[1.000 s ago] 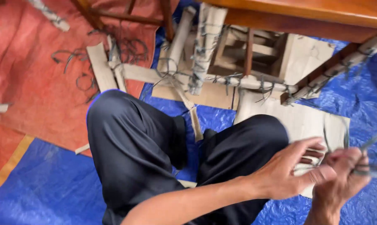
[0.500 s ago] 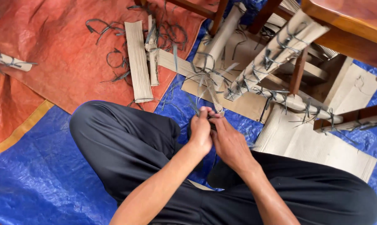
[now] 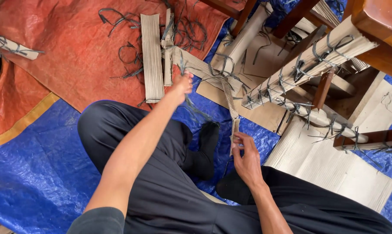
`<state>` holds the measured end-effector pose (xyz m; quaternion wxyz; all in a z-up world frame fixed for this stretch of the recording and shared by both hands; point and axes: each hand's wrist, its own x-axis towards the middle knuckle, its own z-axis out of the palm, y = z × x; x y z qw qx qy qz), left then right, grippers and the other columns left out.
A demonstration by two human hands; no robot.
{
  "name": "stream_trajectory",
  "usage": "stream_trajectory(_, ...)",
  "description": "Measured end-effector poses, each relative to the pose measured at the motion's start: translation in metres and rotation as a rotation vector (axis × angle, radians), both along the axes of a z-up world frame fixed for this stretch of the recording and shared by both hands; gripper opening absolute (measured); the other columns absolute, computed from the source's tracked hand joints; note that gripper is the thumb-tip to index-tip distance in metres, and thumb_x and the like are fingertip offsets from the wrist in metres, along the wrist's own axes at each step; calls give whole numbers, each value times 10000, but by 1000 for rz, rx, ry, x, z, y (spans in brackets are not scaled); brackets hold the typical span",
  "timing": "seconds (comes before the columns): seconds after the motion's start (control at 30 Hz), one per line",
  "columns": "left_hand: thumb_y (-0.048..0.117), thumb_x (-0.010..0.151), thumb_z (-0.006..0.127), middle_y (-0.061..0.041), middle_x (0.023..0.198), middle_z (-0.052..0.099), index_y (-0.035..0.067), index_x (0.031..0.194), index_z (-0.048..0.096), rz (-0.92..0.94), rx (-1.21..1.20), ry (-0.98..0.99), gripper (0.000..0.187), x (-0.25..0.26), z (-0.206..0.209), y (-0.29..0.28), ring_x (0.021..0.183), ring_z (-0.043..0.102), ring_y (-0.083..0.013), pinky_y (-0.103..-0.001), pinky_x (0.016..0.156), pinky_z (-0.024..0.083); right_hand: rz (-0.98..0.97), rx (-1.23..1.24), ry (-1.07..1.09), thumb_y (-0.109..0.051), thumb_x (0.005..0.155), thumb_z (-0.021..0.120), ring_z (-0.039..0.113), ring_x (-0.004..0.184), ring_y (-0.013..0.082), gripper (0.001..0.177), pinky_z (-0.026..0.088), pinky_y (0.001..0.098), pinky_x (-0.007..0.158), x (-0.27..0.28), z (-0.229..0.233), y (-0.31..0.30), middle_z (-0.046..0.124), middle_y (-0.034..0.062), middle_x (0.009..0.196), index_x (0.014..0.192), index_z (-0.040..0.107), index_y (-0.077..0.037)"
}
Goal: Wrapping and securing the legs of a wooden chair using protective cardboard and wire ties.
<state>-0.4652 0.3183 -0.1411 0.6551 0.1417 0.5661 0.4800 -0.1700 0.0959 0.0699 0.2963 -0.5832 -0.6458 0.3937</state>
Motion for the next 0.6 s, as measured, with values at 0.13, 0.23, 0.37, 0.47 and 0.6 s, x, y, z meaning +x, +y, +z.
stream_trajectory(0.13,341,1092,490,32,691,488,85,1046,618,-140,56,329,289,-42,-9,8,523,419,-103,-304,455,354,-21,-169,-74,-98,978,632,738,1019,251,294,593,367,841,10,-25,-4,689,144,1195,1266,634,-38)
stream_trajectory(0.23,340,999,607,-126,969,752,69,1241,663,-228,116,840,367,-55,-3,-3,862,720,-246,-449,804,566,-18,-220,-62,-110,951,634,744,988,250,315,597,357,811,26,-54,-5,679,140,1178,1256,635,-34)
stream_trajectory(0.37,421,768,858,-212,1602,324,69,1550,266,-132,-176,1226,1042,-45,11,-25,1472,305,-417,-566,1167,257,-423,-29,-24,-75,902,699,684,1058,292,436,569,371,836,139,-205,10,640,205,1197,1303,547,3)
stream_trajectory(0.47,382,760,859,-214,1663,174,85,1604,195,-6,-275,1198,1114,-33,16,-30,1534,190,-396,-557,1235,176,-748,-66,-148,-170,916,739,666,1125,321,552,552,411,918,202,-236,2,598,227,1277,1362,484,33)
stream_trajectory(0.6,289,722,880,-274,1670,26,80,1610,134,215,-289,1335,1178,-20,48,-30,1528,126,-434,-551,1211,145,-618,-414,-850,-561,774,854,493,1319,446,1033,483,542,1001,207,-194,-11,441,268,1444,1453,377,54)
